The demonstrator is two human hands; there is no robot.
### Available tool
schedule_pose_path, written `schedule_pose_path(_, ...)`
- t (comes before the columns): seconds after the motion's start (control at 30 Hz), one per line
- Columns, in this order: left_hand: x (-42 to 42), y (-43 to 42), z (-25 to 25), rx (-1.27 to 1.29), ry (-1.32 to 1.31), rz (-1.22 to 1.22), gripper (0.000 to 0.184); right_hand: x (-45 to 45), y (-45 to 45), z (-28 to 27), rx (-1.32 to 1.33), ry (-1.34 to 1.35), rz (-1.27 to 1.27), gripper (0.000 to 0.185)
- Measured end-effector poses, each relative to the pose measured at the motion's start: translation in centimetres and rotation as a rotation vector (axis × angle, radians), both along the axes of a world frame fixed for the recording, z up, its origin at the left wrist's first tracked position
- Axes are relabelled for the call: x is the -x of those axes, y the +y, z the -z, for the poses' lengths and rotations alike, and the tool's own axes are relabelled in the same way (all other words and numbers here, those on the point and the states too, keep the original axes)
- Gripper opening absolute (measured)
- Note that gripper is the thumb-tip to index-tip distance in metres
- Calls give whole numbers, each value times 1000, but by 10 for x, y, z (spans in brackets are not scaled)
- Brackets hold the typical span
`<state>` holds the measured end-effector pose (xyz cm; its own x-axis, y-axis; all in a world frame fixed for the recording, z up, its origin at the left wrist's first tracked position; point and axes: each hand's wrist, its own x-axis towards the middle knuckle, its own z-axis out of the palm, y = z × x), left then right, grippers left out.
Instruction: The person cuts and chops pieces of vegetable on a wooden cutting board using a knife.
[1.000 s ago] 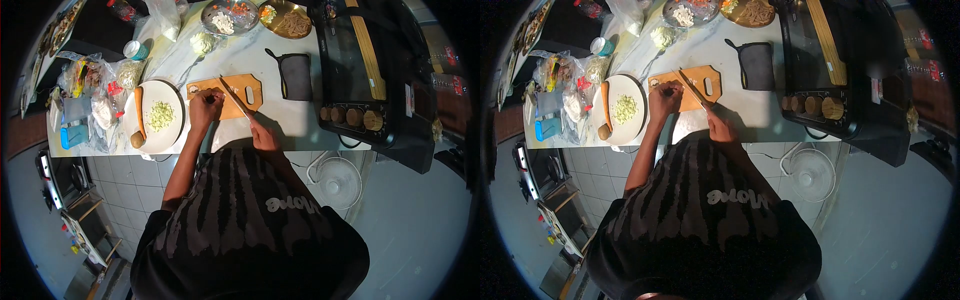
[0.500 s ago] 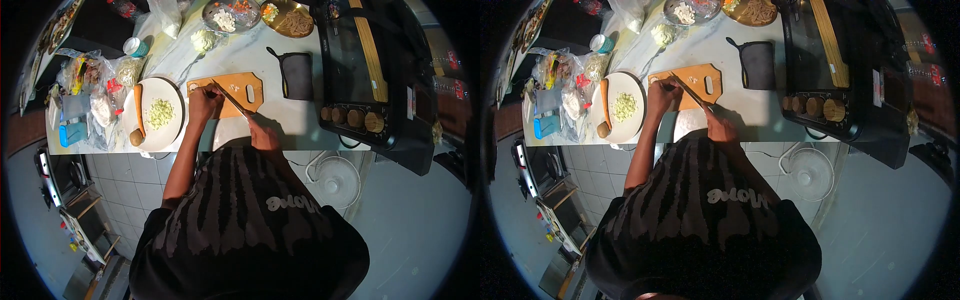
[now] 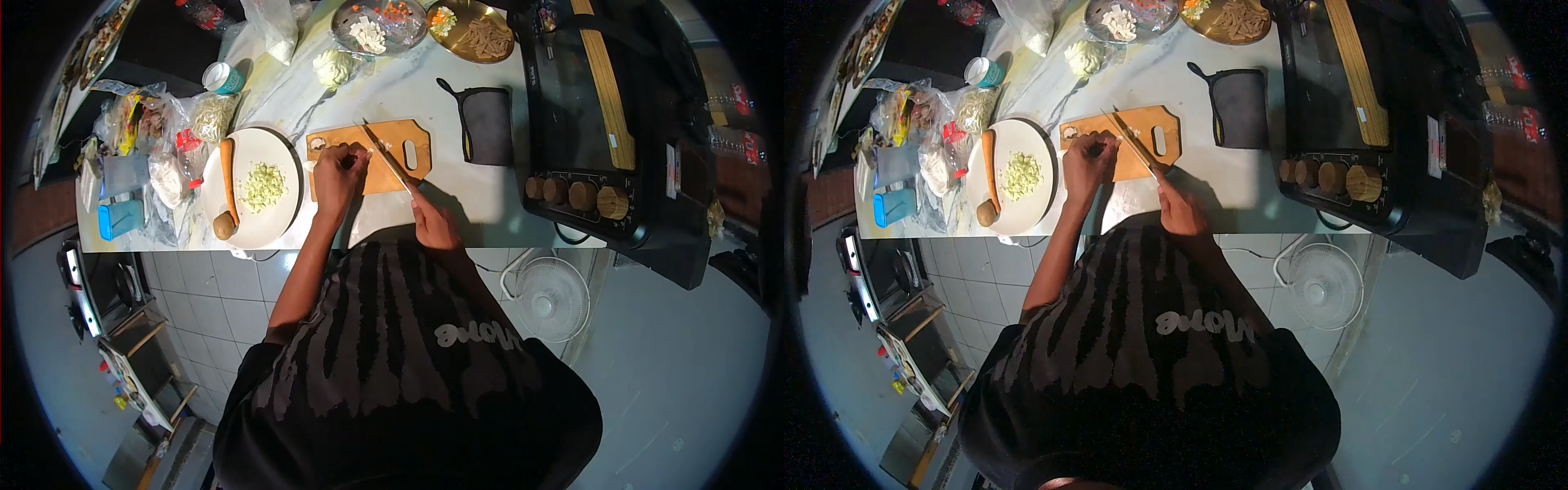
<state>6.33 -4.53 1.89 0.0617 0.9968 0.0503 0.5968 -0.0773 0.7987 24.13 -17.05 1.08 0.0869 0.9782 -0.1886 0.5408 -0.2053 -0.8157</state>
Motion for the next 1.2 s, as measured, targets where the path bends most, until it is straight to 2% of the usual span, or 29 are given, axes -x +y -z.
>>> schedule_pose_path(0.1, -4, -2, -5, 28, 22, -49, 18, 1, 0, 7, 39, -42, -34, 47)
schedule_pose_path(0.17, -4, 0, -3, -43, 30, -9, 19, 3, 2, 8, -33, -23, -6, 43)
schedule_pose_path(0.27, -1, 1, -1, 0, 9, 24, 20, 3, 2, 7, -68, -27, -14, 43)
schedule_pose_path(0.4, -1, 1, 0, -12, 10, 43, 20, 3, 1, 6, -32, -61, -16, 43)
schedule_pose_path(0.7, 1, 5, -7, -7, 203, 143, 22, 1, 2, -3, -2, -6, 28, 40)
schedule_pose_path(0.8, 1, 6, 0, -44, 77, 119, 18, 3, 1, 0, -20, -15, 29, 39)
schedule_pose_path(0.87, -2, 4, -2, 35, 26, 59, 16, 3, 0, 3, -20, 49, 28, 38)
schedule_pose_path(0.97, -4, 2, 9, 44, -11, -1, 15, 4, -2, 23, -22, 123, 17, 38)
schedule_pose_path(1.2, -2, 1, 14, 35, -2, 2, 19, 12, -3, 26, -111, 189, 59, 37)
